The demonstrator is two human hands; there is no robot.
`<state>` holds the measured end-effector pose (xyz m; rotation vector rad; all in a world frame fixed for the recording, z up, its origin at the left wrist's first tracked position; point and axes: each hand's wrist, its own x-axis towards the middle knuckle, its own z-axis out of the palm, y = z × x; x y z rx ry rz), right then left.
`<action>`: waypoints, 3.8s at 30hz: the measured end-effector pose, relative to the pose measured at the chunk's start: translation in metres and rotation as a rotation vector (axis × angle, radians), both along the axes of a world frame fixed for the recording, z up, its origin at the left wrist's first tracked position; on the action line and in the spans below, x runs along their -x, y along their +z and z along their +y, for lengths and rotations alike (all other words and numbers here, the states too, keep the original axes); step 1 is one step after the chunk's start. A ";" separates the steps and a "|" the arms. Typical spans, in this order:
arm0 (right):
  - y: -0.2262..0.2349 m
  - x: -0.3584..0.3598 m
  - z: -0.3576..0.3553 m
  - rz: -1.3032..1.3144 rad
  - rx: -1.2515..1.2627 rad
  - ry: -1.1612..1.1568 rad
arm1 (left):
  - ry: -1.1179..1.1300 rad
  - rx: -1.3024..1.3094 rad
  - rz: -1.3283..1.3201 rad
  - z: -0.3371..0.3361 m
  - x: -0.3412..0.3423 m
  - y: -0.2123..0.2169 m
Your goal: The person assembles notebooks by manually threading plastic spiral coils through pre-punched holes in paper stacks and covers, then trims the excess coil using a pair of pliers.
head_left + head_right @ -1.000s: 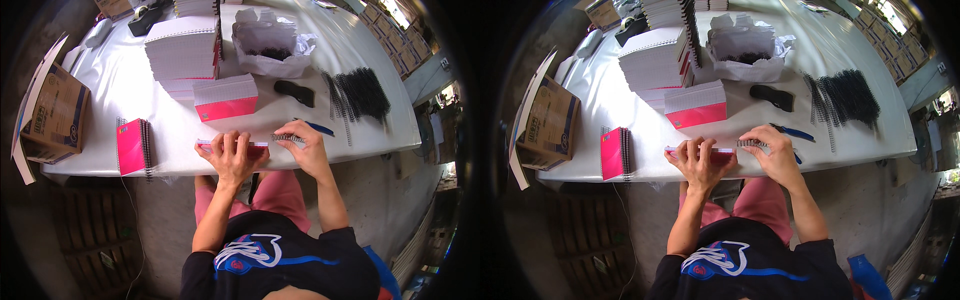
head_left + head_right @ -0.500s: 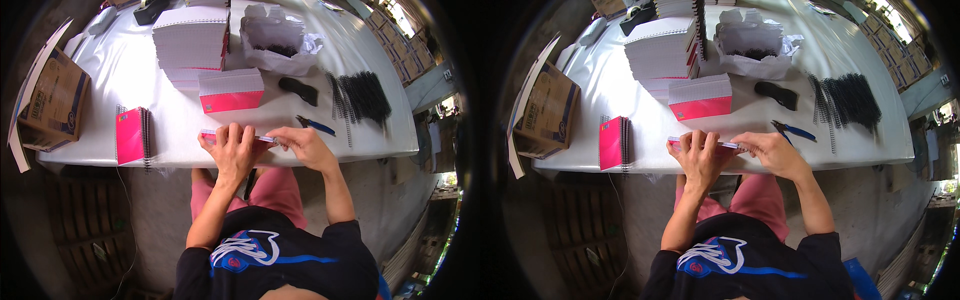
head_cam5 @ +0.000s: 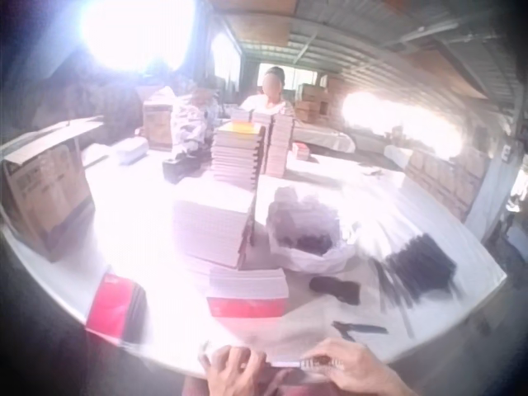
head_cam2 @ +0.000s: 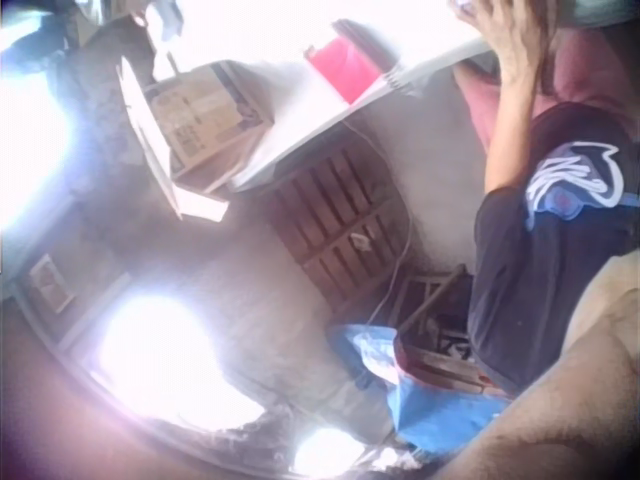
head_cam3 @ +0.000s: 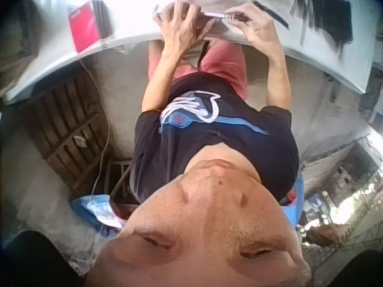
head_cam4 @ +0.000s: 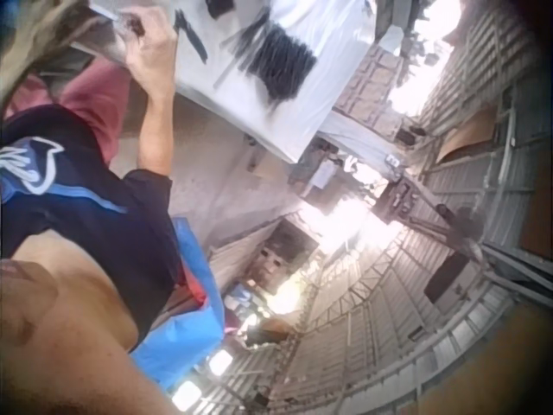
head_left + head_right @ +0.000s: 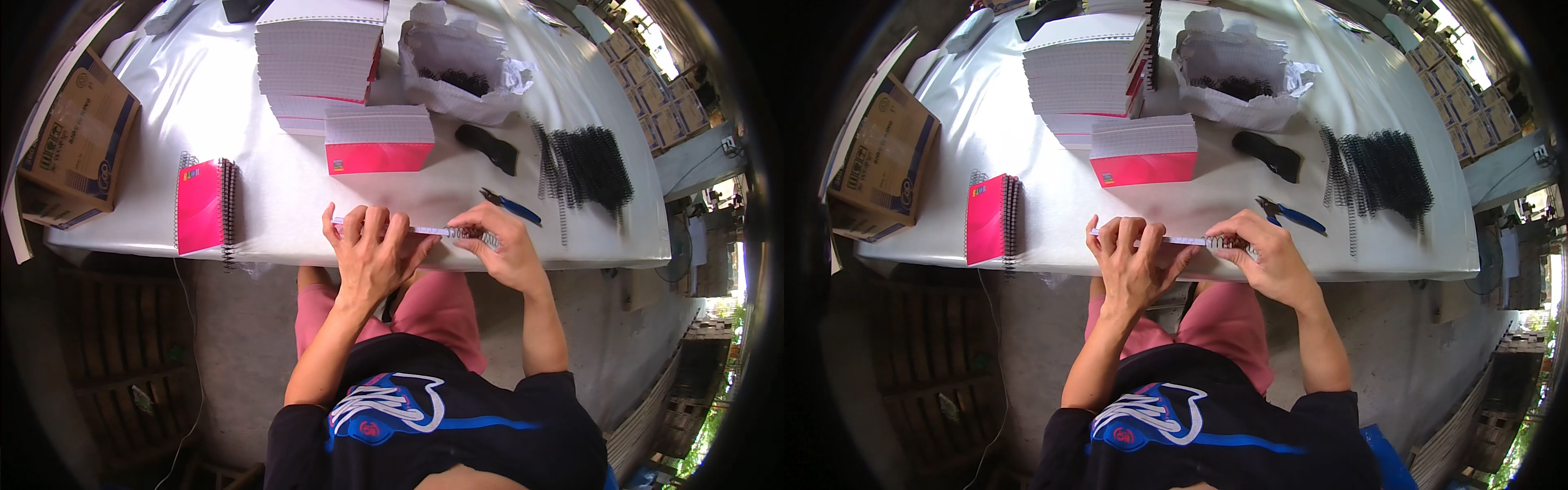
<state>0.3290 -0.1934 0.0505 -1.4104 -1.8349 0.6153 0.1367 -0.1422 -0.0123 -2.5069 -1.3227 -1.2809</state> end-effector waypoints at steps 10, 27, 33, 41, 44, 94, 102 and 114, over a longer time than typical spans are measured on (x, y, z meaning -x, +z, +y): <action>-0.020 -0.066 0.063 -0.533 -0.115 -0.069 | -0.104 0.062 -0.055 0.008 0.001 0.005; -0.038 -0.032 0.049 0.608 0.311 0.333 | -0.163 0.081 -0.060 0.006 0.007 -0.003; -0.022 -0.029 0.058 0.155 0.221 0.116 | -0.184 0.071 -0.112 0.013 0.004 0.003; -0.030 -0.027 0.059 0.495 0.048 0.174 | -0.197 0.122 -0.306 0.022 0.003 0.003; -0.019 -0.003 0.049 0.289 0.173 0.201 | -0.189 0.171 -0.341 0.020 0.006 -0.001; -0.003 0.048 -0.027 -0.300 -0.252 -0.316 | -0.218 0.360 -0.893 0.015 0.003 -0.028; -0.005 0.070 -0.021 -0.369 -0.228 -0.287 | -0.386 0.748 -1.330 0.009 0.007 0.001; 0.014 0.070 -0.030 -0.452 -0.242 -0.328 | -0.374 0.466 -1.164 0.008 -0.004 -0.006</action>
